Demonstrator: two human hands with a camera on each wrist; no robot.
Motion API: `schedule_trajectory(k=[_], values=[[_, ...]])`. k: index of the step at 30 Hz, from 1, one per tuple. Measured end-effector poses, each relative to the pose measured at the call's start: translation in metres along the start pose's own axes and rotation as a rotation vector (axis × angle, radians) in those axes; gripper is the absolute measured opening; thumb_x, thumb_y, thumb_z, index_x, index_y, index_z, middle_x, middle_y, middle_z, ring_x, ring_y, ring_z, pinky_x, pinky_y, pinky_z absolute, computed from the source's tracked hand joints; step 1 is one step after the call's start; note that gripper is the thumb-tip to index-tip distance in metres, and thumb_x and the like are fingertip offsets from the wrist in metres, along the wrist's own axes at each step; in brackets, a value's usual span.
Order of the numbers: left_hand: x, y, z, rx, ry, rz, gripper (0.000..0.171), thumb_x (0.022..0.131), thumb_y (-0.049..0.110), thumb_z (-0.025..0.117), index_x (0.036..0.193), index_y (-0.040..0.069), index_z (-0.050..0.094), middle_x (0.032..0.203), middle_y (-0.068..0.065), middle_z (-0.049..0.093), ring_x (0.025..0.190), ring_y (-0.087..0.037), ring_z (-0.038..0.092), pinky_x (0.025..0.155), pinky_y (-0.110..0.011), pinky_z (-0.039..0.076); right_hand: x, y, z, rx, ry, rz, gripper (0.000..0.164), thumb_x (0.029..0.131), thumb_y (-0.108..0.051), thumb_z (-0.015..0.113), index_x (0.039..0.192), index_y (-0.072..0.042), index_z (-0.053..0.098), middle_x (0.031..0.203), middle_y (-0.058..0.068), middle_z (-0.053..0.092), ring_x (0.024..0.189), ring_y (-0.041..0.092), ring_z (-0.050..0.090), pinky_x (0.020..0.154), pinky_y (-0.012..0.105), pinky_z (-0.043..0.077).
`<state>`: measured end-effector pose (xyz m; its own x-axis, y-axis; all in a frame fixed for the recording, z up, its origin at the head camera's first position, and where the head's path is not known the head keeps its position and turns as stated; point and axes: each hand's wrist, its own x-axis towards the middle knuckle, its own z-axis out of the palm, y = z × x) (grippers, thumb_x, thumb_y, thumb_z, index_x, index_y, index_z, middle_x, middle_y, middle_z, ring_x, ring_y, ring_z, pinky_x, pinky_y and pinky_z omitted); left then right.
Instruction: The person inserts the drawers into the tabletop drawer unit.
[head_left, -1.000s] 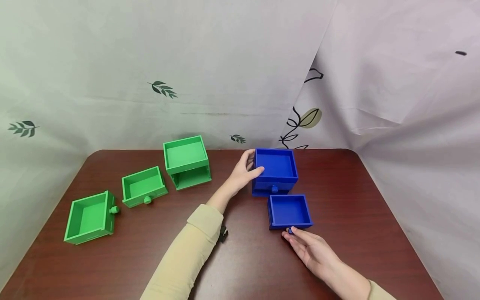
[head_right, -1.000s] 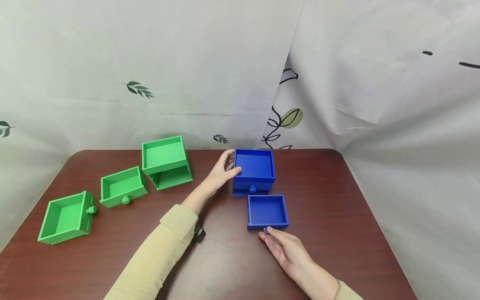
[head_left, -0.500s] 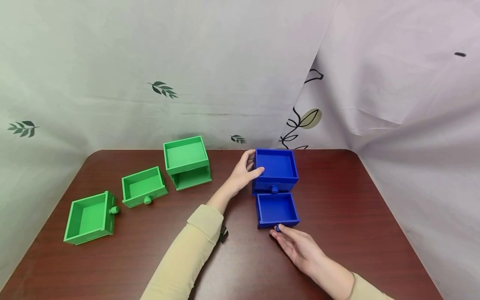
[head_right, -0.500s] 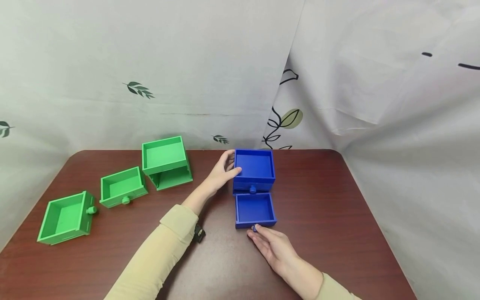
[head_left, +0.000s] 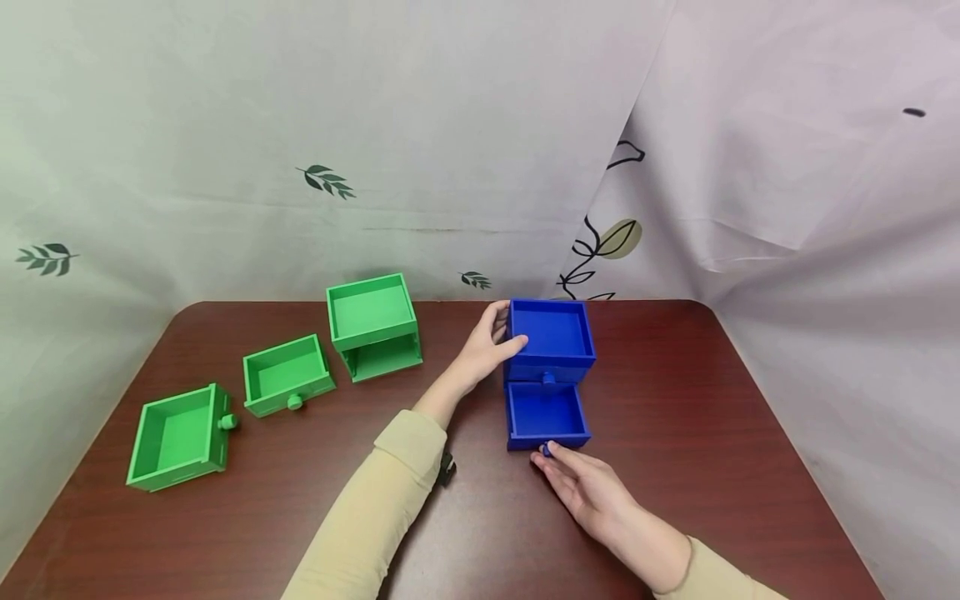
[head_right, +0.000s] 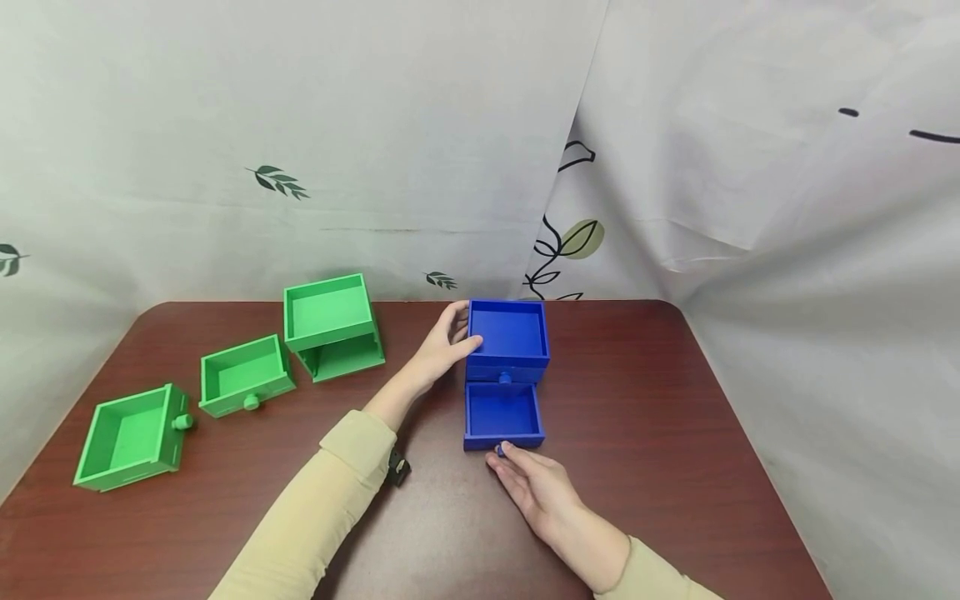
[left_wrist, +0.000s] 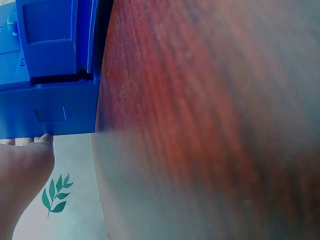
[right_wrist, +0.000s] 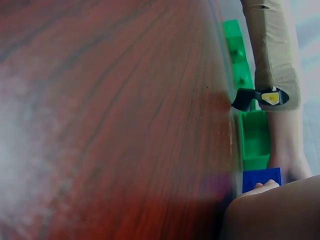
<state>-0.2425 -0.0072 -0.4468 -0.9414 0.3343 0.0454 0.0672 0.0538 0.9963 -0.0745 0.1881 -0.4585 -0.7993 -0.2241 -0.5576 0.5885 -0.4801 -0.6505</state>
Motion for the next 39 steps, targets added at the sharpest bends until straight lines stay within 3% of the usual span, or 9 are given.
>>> schedule_trajectory(k=[39], values=[[0.002,-0.003,-0.001,-0.001,-0.005,0.014,0.074,0.100,0.013,0.067,0.163,0.003,0.029,0.163,-0.023,0.038,0.157,-0.036,0.035,0.136,-0.047,0.028,0.013,-0.006,0.011,0.022,0.048,-0.028,0.028,0.111,-0.006,0.053,0.093,-0.011,0.074,0.089,0.000,0.080,0.088,0.004,0.078,0.086,0.009,0.061]])
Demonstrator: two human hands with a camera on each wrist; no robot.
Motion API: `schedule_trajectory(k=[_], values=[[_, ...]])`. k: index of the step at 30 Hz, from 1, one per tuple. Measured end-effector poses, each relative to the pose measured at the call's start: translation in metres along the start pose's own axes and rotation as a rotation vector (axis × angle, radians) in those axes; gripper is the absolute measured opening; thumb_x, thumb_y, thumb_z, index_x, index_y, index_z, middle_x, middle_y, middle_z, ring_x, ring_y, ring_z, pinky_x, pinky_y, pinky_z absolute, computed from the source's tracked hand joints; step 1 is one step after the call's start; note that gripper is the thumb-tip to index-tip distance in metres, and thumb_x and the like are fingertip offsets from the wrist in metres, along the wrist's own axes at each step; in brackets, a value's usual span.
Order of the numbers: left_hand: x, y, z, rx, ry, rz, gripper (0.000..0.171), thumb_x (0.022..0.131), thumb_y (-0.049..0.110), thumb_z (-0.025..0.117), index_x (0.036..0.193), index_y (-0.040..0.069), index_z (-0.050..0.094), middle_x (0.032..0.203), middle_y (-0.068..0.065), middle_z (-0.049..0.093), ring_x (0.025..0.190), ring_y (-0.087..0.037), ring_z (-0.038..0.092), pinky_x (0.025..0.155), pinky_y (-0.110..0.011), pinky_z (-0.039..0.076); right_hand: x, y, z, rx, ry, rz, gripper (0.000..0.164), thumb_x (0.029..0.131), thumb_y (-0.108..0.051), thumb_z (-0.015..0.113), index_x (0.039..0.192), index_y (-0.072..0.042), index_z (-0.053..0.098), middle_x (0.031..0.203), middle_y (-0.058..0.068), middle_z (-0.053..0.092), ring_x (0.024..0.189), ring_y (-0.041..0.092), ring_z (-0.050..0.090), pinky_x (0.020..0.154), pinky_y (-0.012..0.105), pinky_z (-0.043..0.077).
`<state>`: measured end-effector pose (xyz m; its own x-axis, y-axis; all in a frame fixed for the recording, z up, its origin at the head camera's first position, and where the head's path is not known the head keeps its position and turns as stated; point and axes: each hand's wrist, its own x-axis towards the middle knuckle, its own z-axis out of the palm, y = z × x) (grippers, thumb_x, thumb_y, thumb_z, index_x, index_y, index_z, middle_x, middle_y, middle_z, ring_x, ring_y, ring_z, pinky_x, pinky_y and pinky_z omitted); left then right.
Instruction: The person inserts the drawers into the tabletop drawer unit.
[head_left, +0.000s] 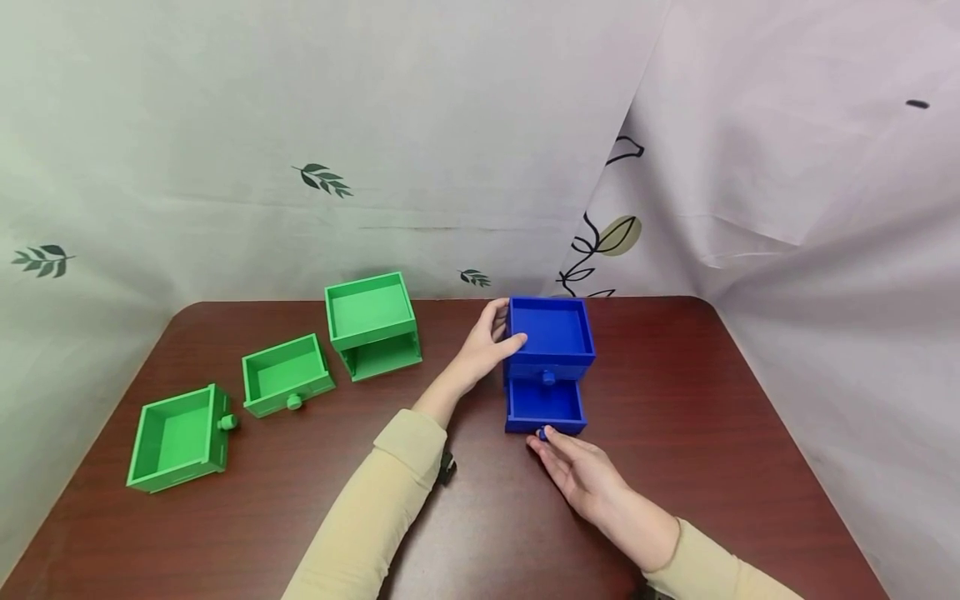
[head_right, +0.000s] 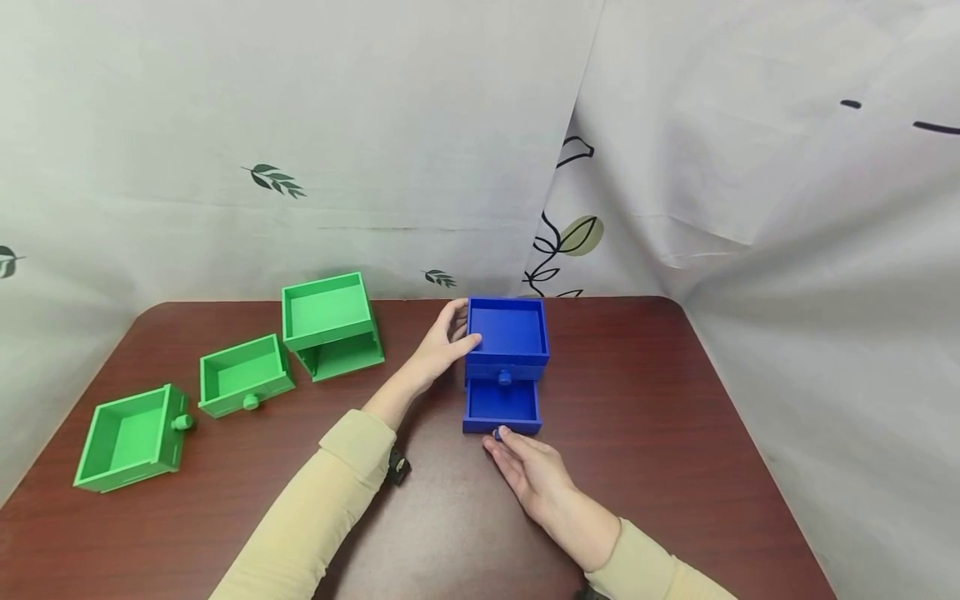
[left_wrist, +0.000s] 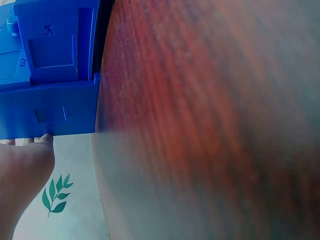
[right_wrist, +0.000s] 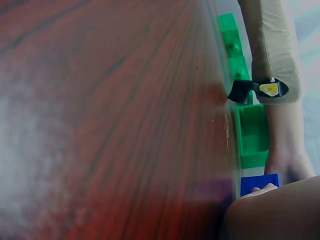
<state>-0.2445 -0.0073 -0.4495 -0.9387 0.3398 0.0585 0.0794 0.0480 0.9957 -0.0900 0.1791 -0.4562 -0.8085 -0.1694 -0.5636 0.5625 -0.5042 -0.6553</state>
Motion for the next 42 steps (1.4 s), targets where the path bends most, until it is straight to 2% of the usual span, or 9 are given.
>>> schedule_trajectory(k=[13,24,33,42], values=[[0.002,0.001,-0.001,0.009,0.005,-0.007,0.075,0.100,0.012,0.067,0.163,0.004,0.028,0.165,-0.022,0.037,0.158,-0.034,0.034,0.136,-0.046,0.027,0.006,-0.006,0.002,-0.007,0.042,0.015,0.031,0.111,-0.007,0.053,0.089,-0.010,0.074,0.086,0.002,0.080,0.086,0.007,0.078,0.085,0.012,0.063],[0.001,0.000,-0.001,0.000,0.001,-0.006,0.074,0.100,0.012,0.066,0.163,0.002,0.028,0.165,-0.023,0.037,0.158,-0.035,0.035,0.136,-0.047,0.027,0.010,-0.006,0.003,0.003,0.019,0.001,0.024,0.111,-0.008,0.054,0.094,-0.008,0.072,0.088,0.003,0.080,0.089,0.008,0.078,0.087,0.013,0.063],[0.001,0.001,0.001,-0.007,0.002,0.003,0.073,0.100,0.010,0.066,0.162,0.000,0.028,0.163,-0.024,0.038,0.156,-0.036,0.036,0.136,-0.047,0.027,0.016,-0.012,0.007,0.009,0.011,-0.002,0.032,0.112,-0.007,0.050,0.091,-0.009,0.073,0.088,0.004,0.080,0.088,0.008,0.078,0.086,0.015,0.064],[0.001,0.000,0.001,-0.007,0.004,0.002,0.073,0.100,0.011,0.066,0.162,0.001,0.029,0.163,-0.024,0.038,0.156,-0.036,0.037,0.136,-0.048,0.028,0.022,-0.018,0.008,0.011,0.011,0.006,0.032,0.113,-0.008,0.048,0.091,-0.008,0.073,0.088,0.005,0.079,0.085,0.010,0.079,0.085,0.017,0.065]])
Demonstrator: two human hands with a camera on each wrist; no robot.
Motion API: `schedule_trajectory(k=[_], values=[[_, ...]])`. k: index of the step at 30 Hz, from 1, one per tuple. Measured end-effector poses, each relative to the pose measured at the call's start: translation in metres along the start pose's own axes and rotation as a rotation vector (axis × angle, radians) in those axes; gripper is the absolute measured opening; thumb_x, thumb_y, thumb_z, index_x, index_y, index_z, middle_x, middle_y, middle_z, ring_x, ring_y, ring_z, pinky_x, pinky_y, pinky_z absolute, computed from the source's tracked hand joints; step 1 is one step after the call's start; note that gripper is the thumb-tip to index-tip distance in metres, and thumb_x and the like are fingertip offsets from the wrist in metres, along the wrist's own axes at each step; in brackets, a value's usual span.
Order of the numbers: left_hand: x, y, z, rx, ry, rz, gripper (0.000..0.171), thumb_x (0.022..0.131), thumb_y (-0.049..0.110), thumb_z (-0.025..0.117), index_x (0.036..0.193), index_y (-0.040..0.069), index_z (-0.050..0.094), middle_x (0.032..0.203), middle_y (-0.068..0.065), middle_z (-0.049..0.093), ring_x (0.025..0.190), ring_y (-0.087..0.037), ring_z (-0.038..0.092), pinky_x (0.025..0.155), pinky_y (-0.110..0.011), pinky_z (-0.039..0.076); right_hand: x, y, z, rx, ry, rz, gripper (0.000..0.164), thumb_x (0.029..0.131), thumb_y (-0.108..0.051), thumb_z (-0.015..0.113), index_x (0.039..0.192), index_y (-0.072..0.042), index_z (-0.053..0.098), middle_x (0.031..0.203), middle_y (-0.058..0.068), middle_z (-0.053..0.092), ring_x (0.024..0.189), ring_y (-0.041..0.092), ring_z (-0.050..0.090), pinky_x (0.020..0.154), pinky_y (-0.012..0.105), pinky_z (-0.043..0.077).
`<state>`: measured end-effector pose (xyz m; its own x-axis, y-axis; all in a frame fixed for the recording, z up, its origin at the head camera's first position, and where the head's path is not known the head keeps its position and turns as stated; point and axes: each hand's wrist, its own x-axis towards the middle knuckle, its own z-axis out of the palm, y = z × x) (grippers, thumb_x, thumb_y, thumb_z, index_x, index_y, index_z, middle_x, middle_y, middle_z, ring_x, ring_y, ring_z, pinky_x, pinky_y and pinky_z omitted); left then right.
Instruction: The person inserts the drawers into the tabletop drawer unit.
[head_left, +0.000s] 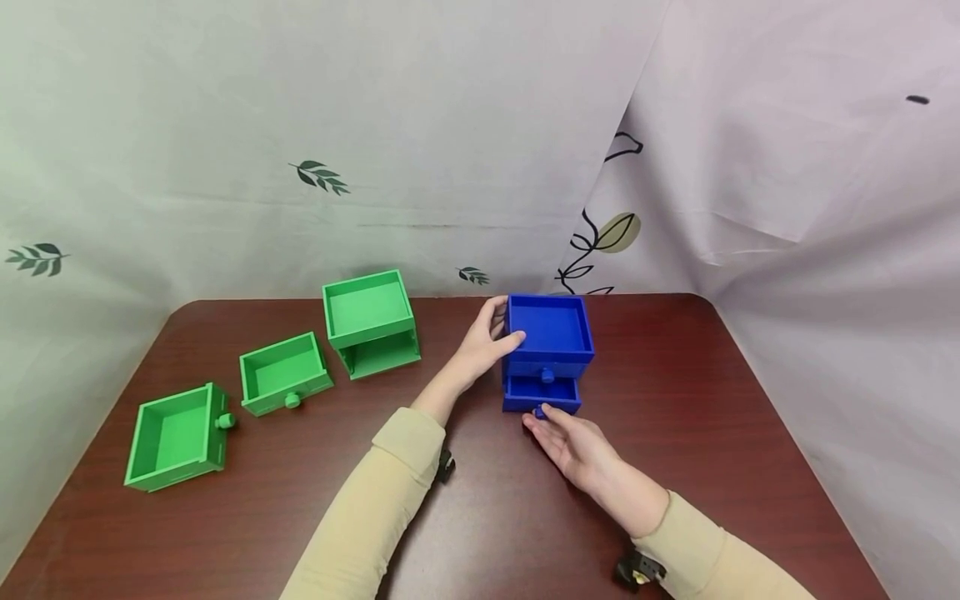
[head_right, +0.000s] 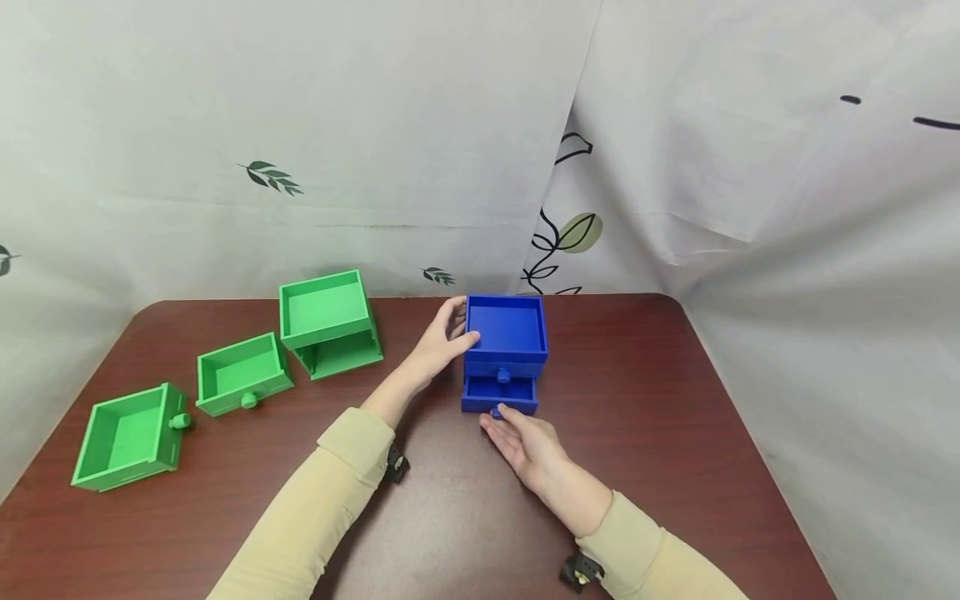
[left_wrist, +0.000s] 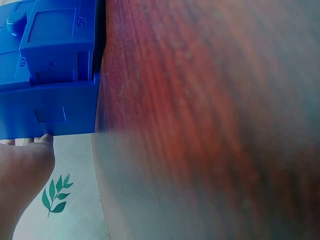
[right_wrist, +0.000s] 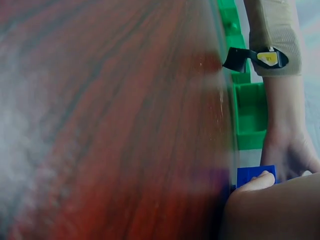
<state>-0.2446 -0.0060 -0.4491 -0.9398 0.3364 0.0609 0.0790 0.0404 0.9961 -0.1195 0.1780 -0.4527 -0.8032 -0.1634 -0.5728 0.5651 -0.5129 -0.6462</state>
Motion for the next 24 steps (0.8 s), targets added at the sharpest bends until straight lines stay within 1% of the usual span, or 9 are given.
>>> schedule_trajectory(k=[2,7,16,24], values=[[0.000,0.000,0.000,0.000,0.001,-0.004,0.073,0.100,0.011,0.066,0.162,0.001,0.029,0.164,-0.023,0.038,0.156,-0.036,0.036,0.136,-0.047,0.028,0.001,-0.002,0.000,0.004,0.009,0.001,0.034,0.113,-0.007,0.048,0.090,-0.008,0.073,0.087,0.006,0.079,0.084,0.011,0.079,0.084,0.017,0.065],[0.001,0.001,0.000,0.000,-0.002,-0.009,0.074,0.100,0.009,0.067,0.162,0.001,0.028,0.164,-0.023,0.037,0.157,-0.035,0.035,0.136,-0.046,0.026,0.006,-0.006,0.003,0.000,0.000,-0.002,0.032,0.112,-0.007,0.049,0.090,-0.007,0.072,0.085,0.005,0.079,0.083,0.010,0.079,0.084,0.016,0.065],[0.001,0.002,0.000,-0.008,0.001,-0.005,0.074,0.099,0.009,0.066,0.162,0.000,0.028,0.164,-0.024,0.037,0.157,-0.036,0.035,0.136,-0.046,0.027,0.017,-0.014,0.008,0.002,0.023,-0.001,0.018,0.112,-0.007,0.050,0.102,-0.002,0.063,0.086,0.006,0.079,0.081,0.009,0.079,0.083,0.016,0.065],[0.002,-0.001,0.000,-0.039,-0.009,-0.006,0.074,0.099,0.009,0.066,0.162,0.001,0.028,0.162,-0.024,0.038,0.156,-0.036,0.036,0.135,-0.048,0.029,0.024,-0.020,0.008,0.061,-0.005,0.019,0.015,0.112,-0.007,0.047,0.107,-0.001,0.060,0.086,0.008,0.079,0.082,0.010,0.079,0.084,0.016,0.065]])
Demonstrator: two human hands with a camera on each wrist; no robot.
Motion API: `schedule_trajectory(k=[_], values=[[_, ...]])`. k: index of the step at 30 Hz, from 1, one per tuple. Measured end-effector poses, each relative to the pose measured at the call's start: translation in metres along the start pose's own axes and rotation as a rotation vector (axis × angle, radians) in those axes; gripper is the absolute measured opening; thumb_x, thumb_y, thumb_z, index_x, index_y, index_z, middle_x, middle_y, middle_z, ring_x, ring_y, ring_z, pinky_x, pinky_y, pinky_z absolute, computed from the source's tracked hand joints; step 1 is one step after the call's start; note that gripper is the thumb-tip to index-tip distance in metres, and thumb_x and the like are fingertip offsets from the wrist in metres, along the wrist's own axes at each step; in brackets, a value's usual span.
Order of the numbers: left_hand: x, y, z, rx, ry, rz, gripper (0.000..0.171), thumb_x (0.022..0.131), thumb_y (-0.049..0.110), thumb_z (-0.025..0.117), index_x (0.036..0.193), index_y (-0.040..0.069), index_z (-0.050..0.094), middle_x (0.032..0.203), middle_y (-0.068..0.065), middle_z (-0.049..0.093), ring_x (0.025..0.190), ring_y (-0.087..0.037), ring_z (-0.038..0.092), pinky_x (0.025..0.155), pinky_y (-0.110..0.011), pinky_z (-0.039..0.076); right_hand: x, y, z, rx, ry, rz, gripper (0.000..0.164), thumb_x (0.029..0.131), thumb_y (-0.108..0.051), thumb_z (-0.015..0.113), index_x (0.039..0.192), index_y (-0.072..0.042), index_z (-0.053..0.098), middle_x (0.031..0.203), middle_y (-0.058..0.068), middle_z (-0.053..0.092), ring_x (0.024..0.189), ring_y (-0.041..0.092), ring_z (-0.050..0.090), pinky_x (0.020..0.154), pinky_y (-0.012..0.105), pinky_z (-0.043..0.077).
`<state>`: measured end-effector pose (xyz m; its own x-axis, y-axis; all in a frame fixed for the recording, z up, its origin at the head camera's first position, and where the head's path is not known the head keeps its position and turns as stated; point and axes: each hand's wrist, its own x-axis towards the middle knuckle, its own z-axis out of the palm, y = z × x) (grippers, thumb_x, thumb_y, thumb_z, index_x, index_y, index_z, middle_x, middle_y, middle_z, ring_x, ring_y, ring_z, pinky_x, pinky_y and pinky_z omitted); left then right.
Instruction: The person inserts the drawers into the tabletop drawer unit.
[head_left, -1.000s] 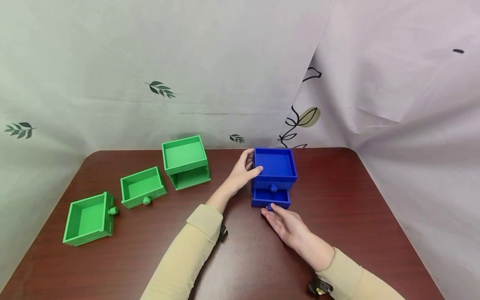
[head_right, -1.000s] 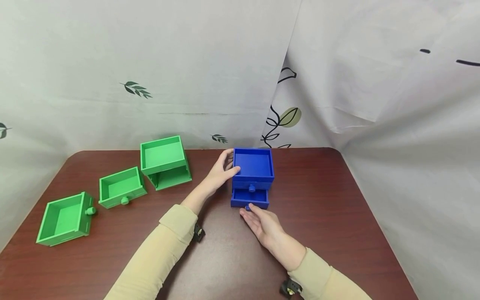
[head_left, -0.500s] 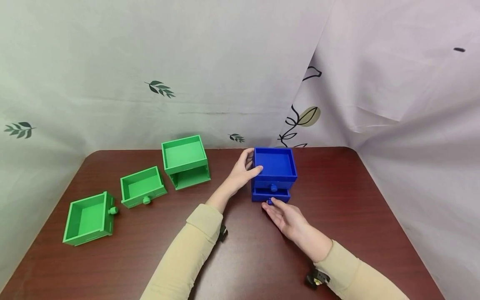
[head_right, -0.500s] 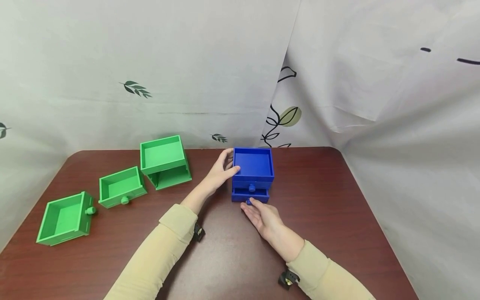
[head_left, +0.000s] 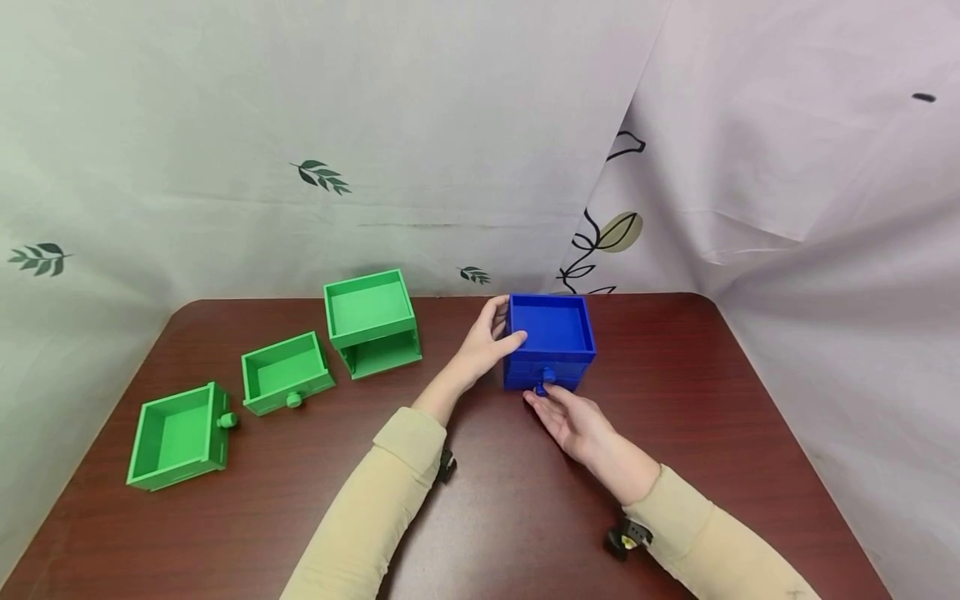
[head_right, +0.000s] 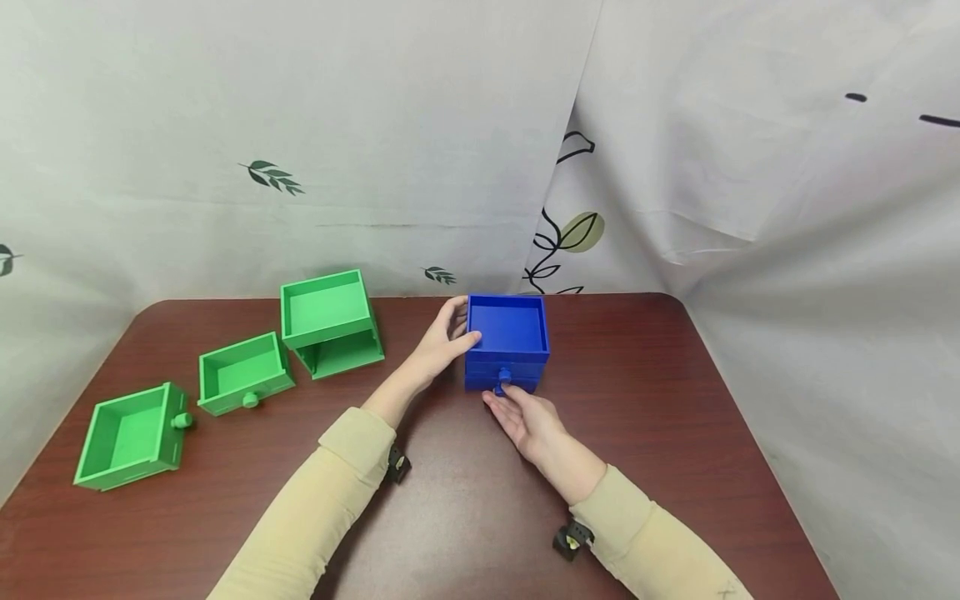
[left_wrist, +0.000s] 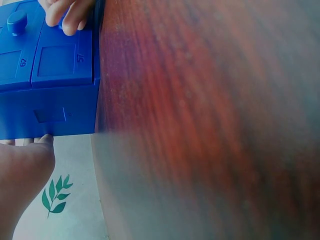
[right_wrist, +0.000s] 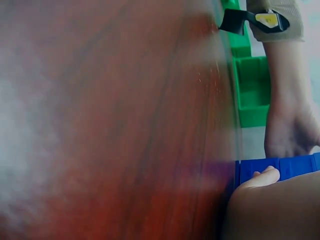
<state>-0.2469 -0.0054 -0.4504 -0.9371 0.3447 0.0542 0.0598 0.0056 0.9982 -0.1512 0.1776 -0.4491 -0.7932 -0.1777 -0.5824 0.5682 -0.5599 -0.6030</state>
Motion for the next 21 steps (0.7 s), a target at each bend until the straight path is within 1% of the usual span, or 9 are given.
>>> schedule_trajectory(k=[9,14,21], values=[[-0.0001,-0.0007,-0.0002,0.007,0.003,-0.019,0.076,0.099,0.012,0.066,0.164,0.004,0.027,0.164,-0.024,0.037,0.159,-0.037,0.035,0.134,-0.049,0.030,0.0017,-0.0032,-0.0017,0.035,-0.014,0.034,0.018,0.113,-0.008,0.047,0.104,-0.002,0.061,0.087,0.010,0.079,0.083,0.012,0.079,0.084,0.017,0.065],[-0.0008,-0.0003,-0.0007,0.017,0.003,-0.023,0.077,0.099,0.012,0.067,0.164,0.004,0.027,0.164,-0.024,0.036,0.159,-0.036,0.033,0.135,-0.048,0.029,0.0012,-0.0028,-0.0027,0.042,-0.011,0.037,0.018,0.113,-0.009,0.047,0.106,-0.002,0.062,0.089,0.010,0.080,0.084,0.013,0.080,0.086,0.017,0.065],[-0.0012,-0.0006,-0.0009,0.011,-0.006,-0.010,0.074,0.100,0.011,0.066,0.163,0.003,0.028,0.163,-0.024,0.038,0.157,-0.036,0.035,0.135,-0.049,0.029,-0.0008,-0.0006,-0.0047,0.030,-0.011,0.035,0.014,0.113,-0.008,0.048,0.113,0.000,0.059,0.091,0.010,0.080,0.087,0.012,0.080,0.089,0.018,0.065]])
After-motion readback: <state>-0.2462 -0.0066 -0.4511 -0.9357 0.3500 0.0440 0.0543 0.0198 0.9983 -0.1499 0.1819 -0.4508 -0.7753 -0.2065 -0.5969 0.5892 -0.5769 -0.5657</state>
